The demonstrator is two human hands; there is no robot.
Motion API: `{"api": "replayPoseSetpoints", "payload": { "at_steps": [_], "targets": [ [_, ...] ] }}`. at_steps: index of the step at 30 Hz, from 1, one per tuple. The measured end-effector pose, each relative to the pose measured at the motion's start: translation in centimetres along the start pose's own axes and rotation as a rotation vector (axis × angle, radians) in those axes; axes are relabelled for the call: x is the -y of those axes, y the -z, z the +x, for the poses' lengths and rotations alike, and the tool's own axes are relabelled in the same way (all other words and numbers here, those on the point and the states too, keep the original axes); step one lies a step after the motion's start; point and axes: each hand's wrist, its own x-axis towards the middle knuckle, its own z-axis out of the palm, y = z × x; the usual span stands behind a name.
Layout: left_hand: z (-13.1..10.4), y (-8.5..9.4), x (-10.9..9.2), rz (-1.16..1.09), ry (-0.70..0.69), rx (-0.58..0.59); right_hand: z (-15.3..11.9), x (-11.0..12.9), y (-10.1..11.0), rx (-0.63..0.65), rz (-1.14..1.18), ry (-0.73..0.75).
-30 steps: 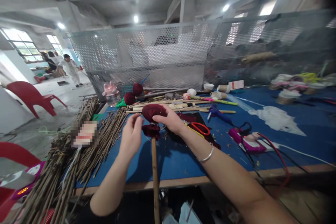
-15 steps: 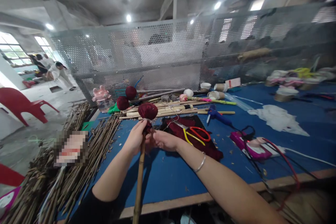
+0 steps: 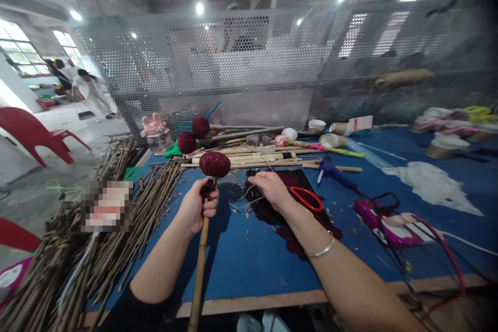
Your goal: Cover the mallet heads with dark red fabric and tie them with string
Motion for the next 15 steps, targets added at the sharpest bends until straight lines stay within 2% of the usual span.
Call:
{"api": "replayPoseSetpoints", "payload": {
  "at_steps": [3, 5, 7, 9, 11, 15],
  "targets": [
    [0.1, -0.5, 1.0, 0.072, -0.01, -0.042, 0.1, -0.4, 0.0, 0.028, -0.283, 0.053],
    [0.2, -0.7, 1.8, 0.153, -0.024, -0.088, -0.2, -0.2, -0.2, -0.081, -0.385, 0.226],
    [0.4, -0.8, 2.5, 0.238, -0.04, -0.109, -0.8, 0.2, -0.5, -0.237, -0.369, 0.461],
    [0.6, -0.9, 3.1, 0.311, -0.047, -0.114, -1.3, 0.7, -0.6, -0.307, -0.314, 0.625],
    [0.6, -1.0, 3.5, 0.367, -0.038, -0.121, -1.5, 0.9, -0.7, -0.293, -0.272, 0.668],
    [0.6, -1.5, 4.2, 0.44, -0.025, -0.131, -1.4, 0.3, -1.1, -0.219, -0.209, 0.632]
  ]
}}
